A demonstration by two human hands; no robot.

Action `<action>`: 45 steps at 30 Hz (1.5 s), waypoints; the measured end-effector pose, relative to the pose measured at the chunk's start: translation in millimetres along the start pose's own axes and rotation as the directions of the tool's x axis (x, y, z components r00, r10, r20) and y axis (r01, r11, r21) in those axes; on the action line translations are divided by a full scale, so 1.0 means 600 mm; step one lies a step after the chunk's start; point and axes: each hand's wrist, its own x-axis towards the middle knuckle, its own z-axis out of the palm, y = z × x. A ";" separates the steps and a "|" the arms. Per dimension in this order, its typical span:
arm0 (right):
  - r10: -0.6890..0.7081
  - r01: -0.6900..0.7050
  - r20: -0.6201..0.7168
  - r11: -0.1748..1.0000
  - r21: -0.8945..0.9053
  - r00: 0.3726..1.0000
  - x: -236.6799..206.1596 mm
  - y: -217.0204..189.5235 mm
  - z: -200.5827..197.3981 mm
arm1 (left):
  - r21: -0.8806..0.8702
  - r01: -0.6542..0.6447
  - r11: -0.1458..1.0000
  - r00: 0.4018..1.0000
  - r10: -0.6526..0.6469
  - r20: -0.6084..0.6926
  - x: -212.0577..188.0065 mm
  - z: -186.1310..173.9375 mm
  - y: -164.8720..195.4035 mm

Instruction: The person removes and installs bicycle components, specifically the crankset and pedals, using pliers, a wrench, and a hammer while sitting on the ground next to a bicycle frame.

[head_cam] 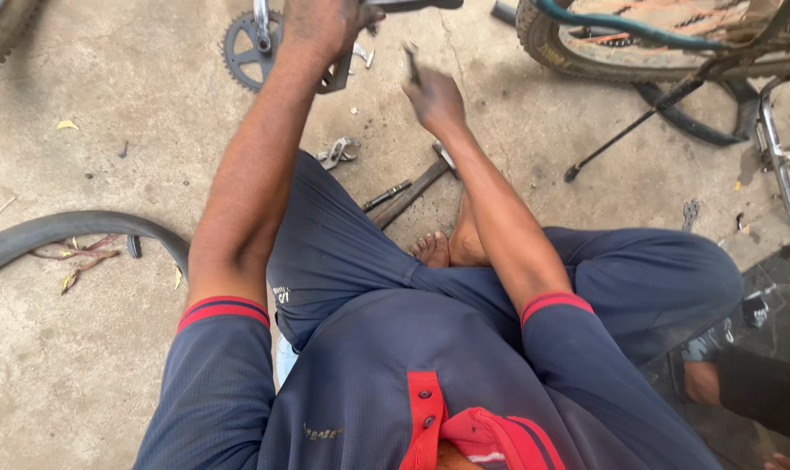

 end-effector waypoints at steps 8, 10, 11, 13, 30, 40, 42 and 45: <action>0.068 -0.025 -0.064 0.856 0.516 0.996 -0.049 0.066 -0.160 | -0.066 0.046 0.997 0.998 -0.043 0.056 -0.016 -0.001 0.013; 0.024 -0.006 -0.033 0.877 0.481 0.999 -0.052 0.048 -0.208 | -0.084 0.049 0.995 0.998 -0.046 0.037 -0.019 0.001 0.008; 0.005 0.005 -0.020 0.887 0.462 1.000 -0.053 0.036 -0.229 | -0.086 0.046 0.995 0.999 -0.044 0.014 -0.018 0.001 0.006; -0.086 0.070 0.014 0.885 0.460 0.996 -0.050 0.008 -0.261 | -0.081 0.030 0.996 0.999 -0.034 -0.042 -0.011 -0.005 0.001; 0.334 0.010 -0.238 0.562 0.827 0.912 0.006 -0.045 -0.129 | 0.120 0.142 0.983 0.941 -0.171 0.292 0.015 -0.081 0.035; -0.079 -0.261 0.264 0.042 0.964 0.961 0.049 0.002 -0.141 | 0.201 0.101 0.974 0.953 -0.153 0.261 0.025 -0.107 0.050; 0.098 -0.195 0.213 -0.163 0.967 0.972 0.052 -0.022 -0.096 | 0.173 0.084 0.981 0.979 -0.113 0.168 0.024 -0.099 0.044; 0.233 -0.018 0.063 -0.192 0.981 0.970 0.044 -0.037 -0.071 | 0.119 0.029 0.992 0.997 -0.038 0.072 0.019 -0.081 0.032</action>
